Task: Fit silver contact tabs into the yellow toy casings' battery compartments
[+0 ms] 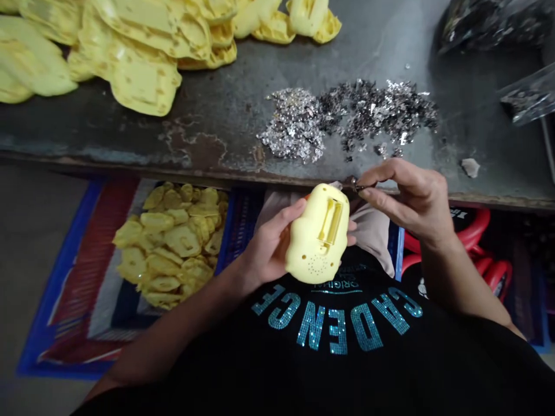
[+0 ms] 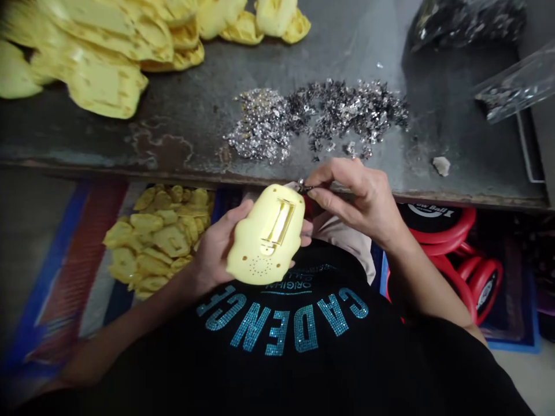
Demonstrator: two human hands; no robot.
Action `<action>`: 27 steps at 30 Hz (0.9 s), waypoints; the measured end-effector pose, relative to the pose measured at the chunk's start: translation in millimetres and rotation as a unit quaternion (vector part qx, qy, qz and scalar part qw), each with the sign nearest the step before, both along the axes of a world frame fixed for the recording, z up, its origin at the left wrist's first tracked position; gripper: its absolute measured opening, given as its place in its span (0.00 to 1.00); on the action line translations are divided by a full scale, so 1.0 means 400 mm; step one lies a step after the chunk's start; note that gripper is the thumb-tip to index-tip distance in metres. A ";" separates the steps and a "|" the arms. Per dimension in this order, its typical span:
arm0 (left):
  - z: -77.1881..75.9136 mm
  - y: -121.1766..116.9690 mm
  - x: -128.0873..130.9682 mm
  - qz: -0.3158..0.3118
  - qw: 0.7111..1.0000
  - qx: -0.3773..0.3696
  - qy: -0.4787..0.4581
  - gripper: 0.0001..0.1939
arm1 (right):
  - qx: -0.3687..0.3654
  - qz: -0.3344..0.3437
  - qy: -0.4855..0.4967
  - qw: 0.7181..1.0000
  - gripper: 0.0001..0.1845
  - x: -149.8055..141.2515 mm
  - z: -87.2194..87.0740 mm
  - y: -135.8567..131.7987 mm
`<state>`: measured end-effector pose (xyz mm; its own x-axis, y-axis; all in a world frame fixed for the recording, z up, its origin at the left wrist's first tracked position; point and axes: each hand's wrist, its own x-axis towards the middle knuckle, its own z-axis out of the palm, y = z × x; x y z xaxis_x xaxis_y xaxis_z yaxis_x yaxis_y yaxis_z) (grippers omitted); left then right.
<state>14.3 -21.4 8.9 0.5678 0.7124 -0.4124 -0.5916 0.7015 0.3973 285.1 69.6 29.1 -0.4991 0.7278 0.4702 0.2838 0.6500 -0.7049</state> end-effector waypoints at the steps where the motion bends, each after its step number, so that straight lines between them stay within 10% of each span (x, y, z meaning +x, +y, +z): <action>1: 0.003 0.000 0.003 -0.005 1.000 0.003 -0.007 0.38 | 0.011 0.021 0.002 1.000 0.02 -0.010 0.011 -0.009; 14: 0.052 -0.028 0.030 0.027 0.997 0.045 0.050 0.34 | 0.216 0.050 -0.175 0.959 0.05 -0.042 0.062 -0.046; 27: 0.042 -0.019 0.038 0.019 0.990 0.097 0.104 0.43 | 0.235 0.068 -0.193 0.950 0.08 -0.040 0.070 -0.058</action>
<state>29.6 -29.1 25.7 0.4567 0.8083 -0.3714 -0.5069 0.5796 0.6381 269.3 46.4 57.2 -0.7756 0.3992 0.4891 0.3528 0.9165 -0.1885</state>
